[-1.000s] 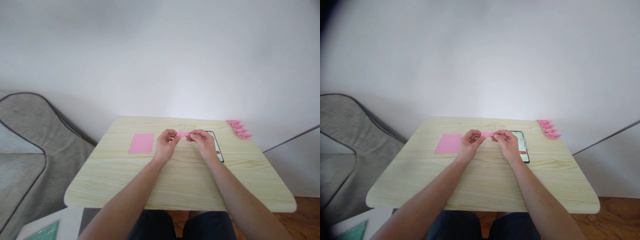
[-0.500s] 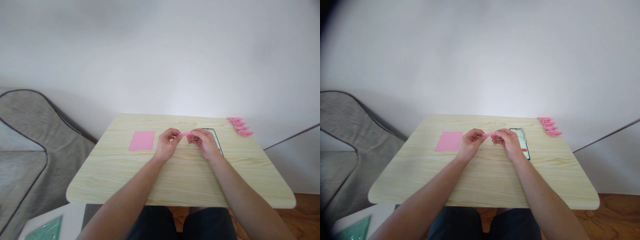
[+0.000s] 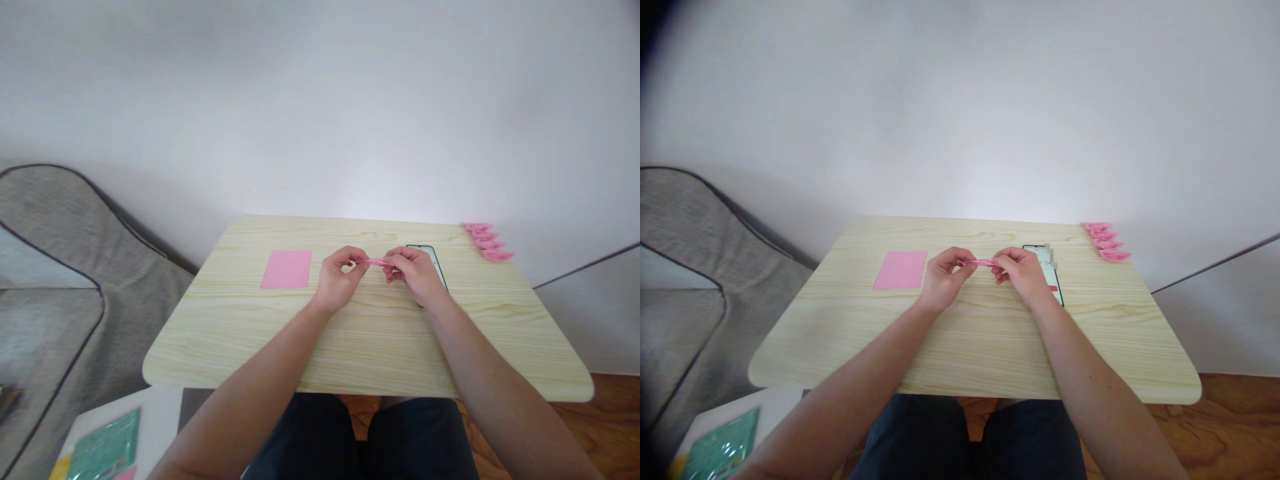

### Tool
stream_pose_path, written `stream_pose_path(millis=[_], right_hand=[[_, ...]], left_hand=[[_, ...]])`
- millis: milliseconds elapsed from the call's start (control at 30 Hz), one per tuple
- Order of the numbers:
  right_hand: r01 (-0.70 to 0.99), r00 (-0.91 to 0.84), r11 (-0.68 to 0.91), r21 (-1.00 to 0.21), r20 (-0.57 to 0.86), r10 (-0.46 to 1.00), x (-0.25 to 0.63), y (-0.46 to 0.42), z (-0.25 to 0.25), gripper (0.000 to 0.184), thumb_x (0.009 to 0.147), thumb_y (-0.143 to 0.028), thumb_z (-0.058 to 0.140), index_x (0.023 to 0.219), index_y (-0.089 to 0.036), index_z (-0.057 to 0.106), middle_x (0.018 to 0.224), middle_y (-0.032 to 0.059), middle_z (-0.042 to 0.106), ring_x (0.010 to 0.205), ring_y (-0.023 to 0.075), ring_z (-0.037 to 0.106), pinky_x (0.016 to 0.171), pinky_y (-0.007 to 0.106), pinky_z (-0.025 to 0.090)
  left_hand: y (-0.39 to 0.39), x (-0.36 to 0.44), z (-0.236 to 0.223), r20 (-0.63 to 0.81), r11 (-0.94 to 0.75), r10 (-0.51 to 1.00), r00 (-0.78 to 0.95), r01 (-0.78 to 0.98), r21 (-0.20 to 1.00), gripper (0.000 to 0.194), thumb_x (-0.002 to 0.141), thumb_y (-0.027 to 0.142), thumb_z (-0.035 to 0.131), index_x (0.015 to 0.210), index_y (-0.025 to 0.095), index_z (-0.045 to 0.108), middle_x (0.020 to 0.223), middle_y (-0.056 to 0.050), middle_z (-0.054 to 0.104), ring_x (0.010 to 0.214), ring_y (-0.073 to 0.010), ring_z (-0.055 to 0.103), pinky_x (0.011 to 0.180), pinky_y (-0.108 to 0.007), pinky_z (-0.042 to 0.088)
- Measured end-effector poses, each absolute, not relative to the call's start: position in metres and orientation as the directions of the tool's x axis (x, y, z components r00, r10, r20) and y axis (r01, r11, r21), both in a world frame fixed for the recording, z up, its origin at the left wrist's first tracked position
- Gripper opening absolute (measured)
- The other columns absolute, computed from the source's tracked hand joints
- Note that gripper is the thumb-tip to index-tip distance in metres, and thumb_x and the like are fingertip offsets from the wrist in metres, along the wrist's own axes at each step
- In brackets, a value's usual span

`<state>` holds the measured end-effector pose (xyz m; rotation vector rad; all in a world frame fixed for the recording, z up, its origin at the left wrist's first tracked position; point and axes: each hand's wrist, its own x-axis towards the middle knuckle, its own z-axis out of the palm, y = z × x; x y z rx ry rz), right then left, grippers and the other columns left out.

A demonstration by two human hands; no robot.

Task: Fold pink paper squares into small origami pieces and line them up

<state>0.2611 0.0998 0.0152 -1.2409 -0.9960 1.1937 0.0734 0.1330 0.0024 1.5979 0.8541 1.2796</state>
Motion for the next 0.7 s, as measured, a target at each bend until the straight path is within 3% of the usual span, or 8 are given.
stream_pose_path(millis=[133,267,433,700], right_hand=[[0.038,0.112,-0.063,-0.997,-0.058,0.992,0.264,0.099,0.013,0.017,0.077,-0.036,0.080,0.082,-0.020,0.077,0.072,0.0046,0.075,0.063,0.0173,0.068,0.059,0.030,0.059],[0.149,0.097,0.027,-0.989,0.041,0.994,0.264,0.094,0.016,0.019,0.083,-0.039,0.076,0.087,-0.021,0.079,0.079,0.0061,0.078,0.071,0.0194,0.071,0.065,0.033,0.060],[0.328,0.101,0.093,-0.940,0.133,0.986,0.260,0.088,0.021,0.020,0.079,-0.038,0.082,0.093,-0.023,0.080,0.086,0.0046,0.079,0.073,0.0191,0.070,0.068,0.033,0.056],[0.315,0.130,0.088,-0.945,0.135,0.982,0.262,0.092,0.018,0.028,0.078,-0.045,0.084,0.092,-0.021,0.079,0.085,0.0052,0.079,0.071,0.0188,0.070,0.068,0.033,0.055]], left_hand=[[0.133,0.073,0.005,0.332,-0.338,0.927,0.175,0.006,0.941,0.002,0.081,0.023,0.073,0.082,0.021,0.073,0.084,-0.001,0.073,0.082,-0.0169,0.064,0.079,-0.031,0.046],[0.134,0.073,0.006,0.307,-0.313,0.944,0.119,0.039,0.949,0.004,0.078,0.019,0.070,0.080,0.021,0.073,0.082,0.000,0.073,0.079,-0.0161,0.063,0.077,-0.030,0.045],[0.136,0.073,0.006,0.281,-0.283,0.954,0.109,0.010,0.959,0.002,0.078,0.021,0.071,0.080,0.020,0.071,0.081,0.000,0.072,0.077,-0.0153,0.061,0.074,-0.029,0.045],[0.137,0.072,0.003,0.334,-0.332,0.933,0.135,-0.038,0.942,0.005,0.081,0.024,0.073,0.084,0.021,0.072,0.086,-0.001,0.073,0.082,-0.0163,0.065,0.076,-0.030,0.046]])
